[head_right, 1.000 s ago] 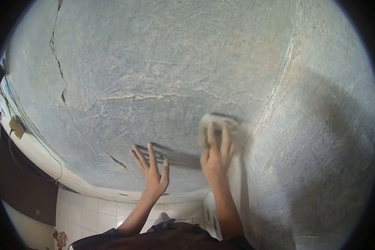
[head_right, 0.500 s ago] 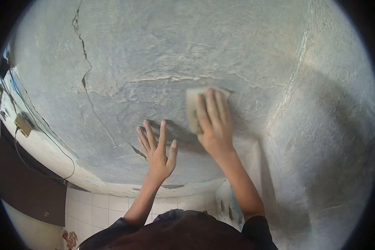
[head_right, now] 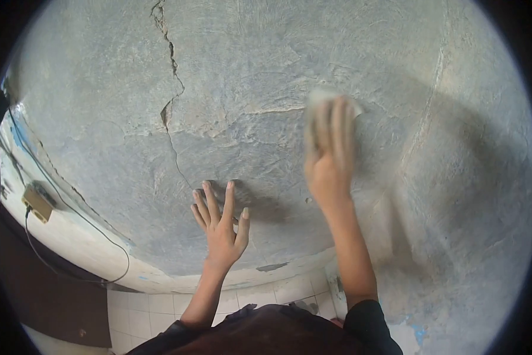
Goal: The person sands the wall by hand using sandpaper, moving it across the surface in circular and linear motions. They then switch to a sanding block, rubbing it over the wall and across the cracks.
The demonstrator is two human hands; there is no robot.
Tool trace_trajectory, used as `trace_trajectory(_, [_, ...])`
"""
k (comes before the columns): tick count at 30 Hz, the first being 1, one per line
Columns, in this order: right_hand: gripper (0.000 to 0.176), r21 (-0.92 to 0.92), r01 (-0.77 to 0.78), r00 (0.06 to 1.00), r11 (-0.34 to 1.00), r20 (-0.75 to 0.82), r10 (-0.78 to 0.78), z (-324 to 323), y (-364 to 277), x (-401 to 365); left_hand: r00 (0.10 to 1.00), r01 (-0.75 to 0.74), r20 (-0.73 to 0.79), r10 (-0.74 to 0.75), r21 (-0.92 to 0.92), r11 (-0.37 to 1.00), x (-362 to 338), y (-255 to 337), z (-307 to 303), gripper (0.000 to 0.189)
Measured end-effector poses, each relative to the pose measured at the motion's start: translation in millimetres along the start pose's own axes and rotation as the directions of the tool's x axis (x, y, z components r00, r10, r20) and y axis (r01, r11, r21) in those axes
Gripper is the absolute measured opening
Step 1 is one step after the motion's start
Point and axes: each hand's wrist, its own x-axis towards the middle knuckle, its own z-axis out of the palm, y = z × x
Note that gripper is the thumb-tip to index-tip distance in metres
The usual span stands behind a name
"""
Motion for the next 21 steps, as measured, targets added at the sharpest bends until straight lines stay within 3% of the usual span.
trace_trajectory(1, [0.053, 0.101, -0.073, 0.996, 0.992, -0.049, 0.078, -7, 4, 11, 1.0, 0.0, 0.014, 0.0, 0.013, 1.0, -4, -4, -2, 0.059])
trace_trajectory(4, [0.054, 0.075, -0.136, 0.986, 0.988, -0.092, 0.142, 9, -20, 2, 0.999, 0.014, 0.045, -0.013, -0.009, 1.0, -9, -13, -7, 0.06])
trace_trajectory(5, [0.054, 0.029, 0.005, 0.995, 1.0, -0.104, -0.002, 15, -33, -7, 0.998, 0.008, 0.056, -0.007, -0.018, 1.0, -11, -15, -7, 0.06])
trace_trajectory(8, [0.053, 0.009, 0.048, 0.999, 0.999, 0.006, -0.048, 16, -34, -21, 0.997, -0.015, 0.079, 0.015, 0.003, 1.0, -14, -22, -3, 0.061])
trace_trajectory(9, [0.055, -0.151, 0.126, 0.992, 0.98, 0.052, -0.119, 20, -12, -16, 0.997, -0.03, 0.065, 0.03, 0.008, 1.0, -14, -23, -1, 0.061])
trace_trajectory(10, [0.055, -0.152, 0.131, 0.991, 0.98, 0.054, -0.124, 16, -10, -2, 0.998, -0.043, 0.049, 0.042, 0.015, 0.999, -13, -22, 1, 0.061])
trace_trajectory(12, [0.057, 0.074, -0.099, 0.993, 0.992, -0.054, 0.103, -4, -14, 21, 0.998, -0.028, 0.05, 0.029, -0.006, 1.0, -13, -20, 1, 0.061])
trace_trajectory(14, [0.056, -0.001, -0.065, 0.997, 0.998, -0.038, 0.065, 7, -32, 7, 0.999, -0.011, 0.042, 0.012, -0.03, 1.0, -12, -17, 4, 0.06])
trace_trajectory(17, [0.061, 0.069, 0.22, 0.949, 0.973, 0.214, -0.23, 11, -46, -26, 0.999, 0.034, 0.044, -0.032, -0.033, 0.999, -17, -15, 12, 0.06])
trace_trajectory(21, [0.065, -0.012, 0.262, 0.964, 0.965, 0.043, -0.262, 9, -22, 14, 0.999, 0.038, 0.013, -0.038, 0.029, 0.999, -20, -15, 18, 0.06])
